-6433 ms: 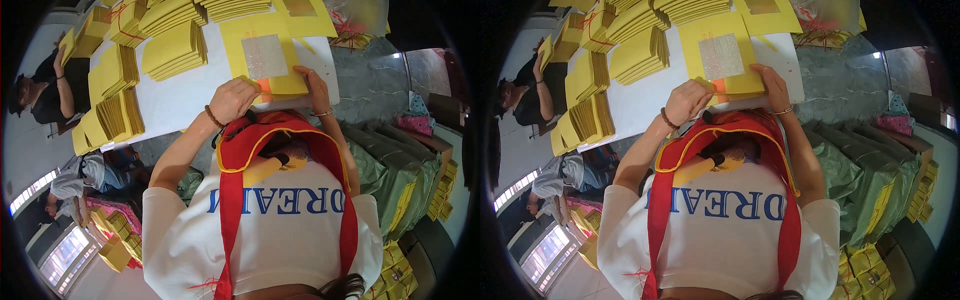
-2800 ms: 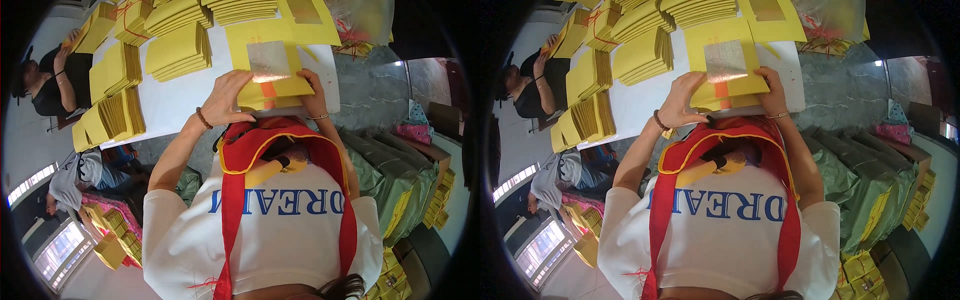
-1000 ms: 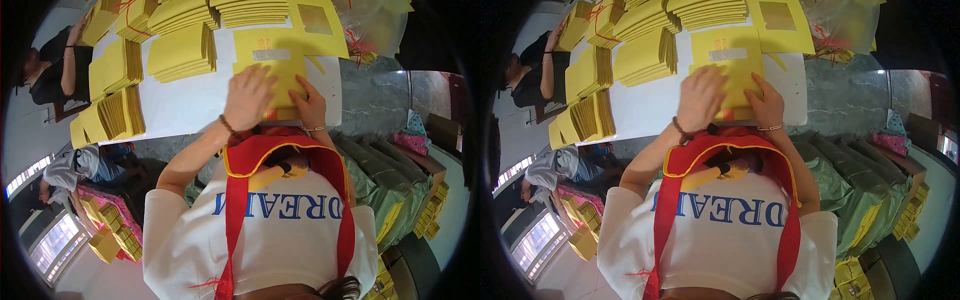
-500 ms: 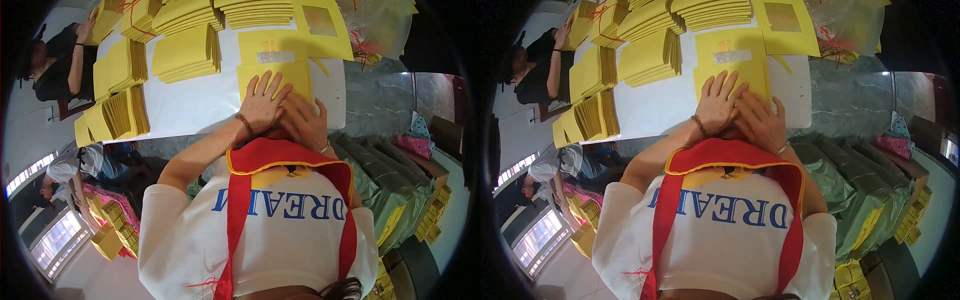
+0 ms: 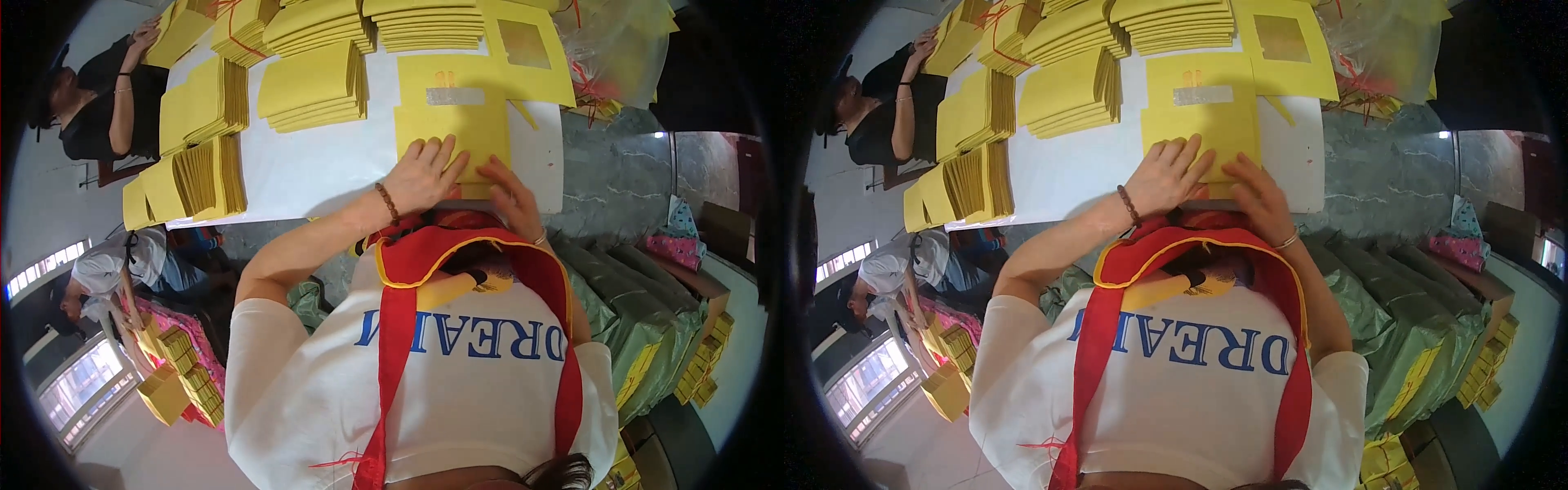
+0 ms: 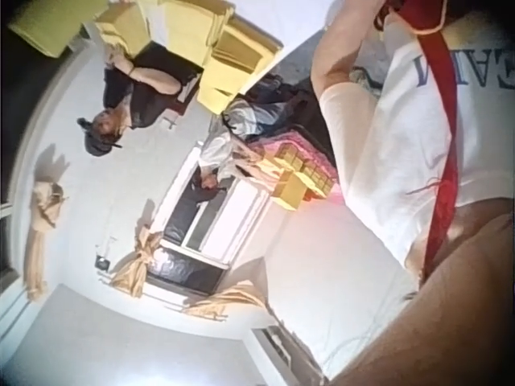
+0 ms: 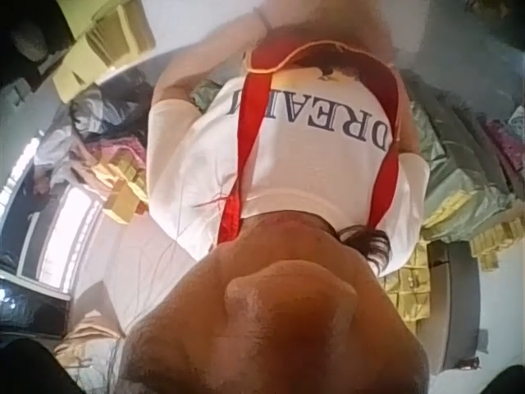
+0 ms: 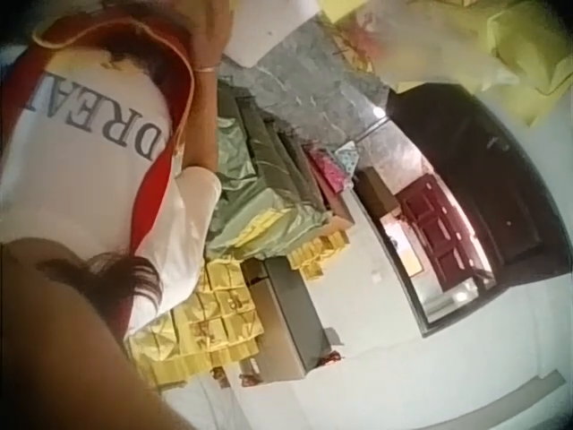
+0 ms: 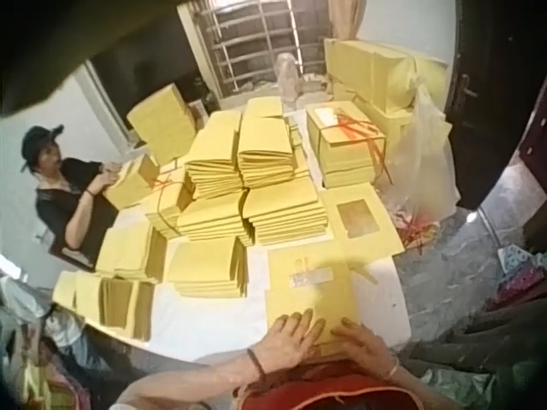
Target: Folding sheets of yellow joss paper with silver foil centers.
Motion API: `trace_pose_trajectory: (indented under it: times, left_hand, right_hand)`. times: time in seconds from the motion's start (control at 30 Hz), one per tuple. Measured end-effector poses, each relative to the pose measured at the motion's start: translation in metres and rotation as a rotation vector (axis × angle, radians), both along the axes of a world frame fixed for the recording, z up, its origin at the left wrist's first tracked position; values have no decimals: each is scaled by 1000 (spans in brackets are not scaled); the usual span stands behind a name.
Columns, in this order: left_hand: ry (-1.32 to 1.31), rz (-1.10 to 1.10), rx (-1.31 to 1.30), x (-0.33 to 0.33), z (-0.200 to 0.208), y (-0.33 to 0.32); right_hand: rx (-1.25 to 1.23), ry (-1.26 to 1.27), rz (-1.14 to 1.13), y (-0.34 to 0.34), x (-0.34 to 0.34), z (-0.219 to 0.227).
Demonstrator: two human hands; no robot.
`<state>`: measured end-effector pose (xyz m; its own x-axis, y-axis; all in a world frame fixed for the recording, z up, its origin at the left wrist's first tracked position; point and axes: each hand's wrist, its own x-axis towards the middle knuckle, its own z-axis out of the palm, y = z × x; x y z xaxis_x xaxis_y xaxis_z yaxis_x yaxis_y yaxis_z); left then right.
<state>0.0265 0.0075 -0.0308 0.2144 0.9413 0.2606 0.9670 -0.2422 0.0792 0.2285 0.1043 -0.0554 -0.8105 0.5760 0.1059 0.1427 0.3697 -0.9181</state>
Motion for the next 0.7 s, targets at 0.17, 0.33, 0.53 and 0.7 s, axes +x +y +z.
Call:
trace_pose_trajectory:
  times: [0.17, 0.33, 0.53, 0.7]
  left_hand:
    - [120, 62, -14, 2, 7, 10]
    - [-228, 81, 51, -38, 57, 11]
    - [-16, 257, 333, -154, 90, -23]
    - [137, 453, 77, -212, 41, -42]
  right_hand:
    - [-268, 268, -286, 5, -7, 15]
    - [-363, 396, -439, 4, -11, 14]
    - [-443, 269, -459, -1, -6, 1]
    - [-476, 264, -451, 3, -13, -1]
